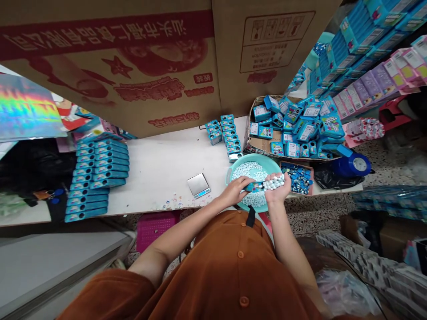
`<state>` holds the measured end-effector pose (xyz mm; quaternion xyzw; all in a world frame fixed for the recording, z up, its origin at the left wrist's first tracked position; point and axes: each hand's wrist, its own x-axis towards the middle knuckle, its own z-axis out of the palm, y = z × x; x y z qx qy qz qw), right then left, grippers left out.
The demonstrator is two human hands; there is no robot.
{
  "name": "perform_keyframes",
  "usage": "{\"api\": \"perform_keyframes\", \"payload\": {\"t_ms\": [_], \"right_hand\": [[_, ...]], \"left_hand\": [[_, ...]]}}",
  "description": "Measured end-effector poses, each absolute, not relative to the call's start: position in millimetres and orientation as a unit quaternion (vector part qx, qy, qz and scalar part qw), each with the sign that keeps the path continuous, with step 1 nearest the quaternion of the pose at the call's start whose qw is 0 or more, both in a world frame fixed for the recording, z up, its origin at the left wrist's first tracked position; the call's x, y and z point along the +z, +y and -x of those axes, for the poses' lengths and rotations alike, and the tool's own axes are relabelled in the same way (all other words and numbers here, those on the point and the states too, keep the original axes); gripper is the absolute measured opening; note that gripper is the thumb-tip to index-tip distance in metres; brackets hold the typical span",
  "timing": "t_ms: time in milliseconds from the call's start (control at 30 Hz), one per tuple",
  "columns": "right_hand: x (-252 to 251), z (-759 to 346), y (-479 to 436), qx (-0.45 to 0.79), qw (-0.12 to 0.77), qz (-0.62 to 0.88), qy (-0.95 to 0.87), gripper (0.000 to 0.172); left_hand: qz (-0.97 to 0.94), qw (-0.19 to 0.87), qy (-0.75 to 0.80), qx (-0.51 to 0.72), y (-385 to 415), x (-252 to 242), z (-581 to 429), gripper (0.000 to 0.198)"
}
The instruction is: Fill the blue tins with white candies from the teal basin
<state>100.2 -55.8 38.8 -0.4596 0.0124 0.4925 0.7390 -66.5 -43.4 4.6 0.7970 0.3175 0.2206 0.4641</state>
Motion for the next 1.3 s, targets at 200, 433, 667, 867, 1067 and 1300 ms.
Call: {"api": "perform_keyframes", "payload": {"t_ms": [200,433,667,867,1067,1300], "right_hand": [[35,-99,-50,0.5,0.727,0.471,0.011,0.032],[36,-101,-46,0.512,0.713,0.479,-0.004,0.036],[33,-104,-45,0.515,0.71,0.479,0.024,0.024],[34,-102,-48,0.485,0.719,0.498,0.0,0.018],[36,-101,-48,0.475,0.71,0.52,-0.03,0.017],[38,-103,-47,0.469,0.705,0.531,-0.036,0.027]], "left_hand": [[-0.766,0.492,0.346,0.227,-39,3,66,0.042],[-0.751,0.5,0.367,0.226,-36,-1,65,0.046],[-0.759,0.498,0.354,0.225,-37,1,62,0.044],[-0.767,0.495,0.336,0.233,-38,2,60,0.044],[-0.743,0.506,0.367,0.239,-39,1,56,0.046],[-0.777,0.485,0.324,0.234,-38,3,55,0.045]]}}
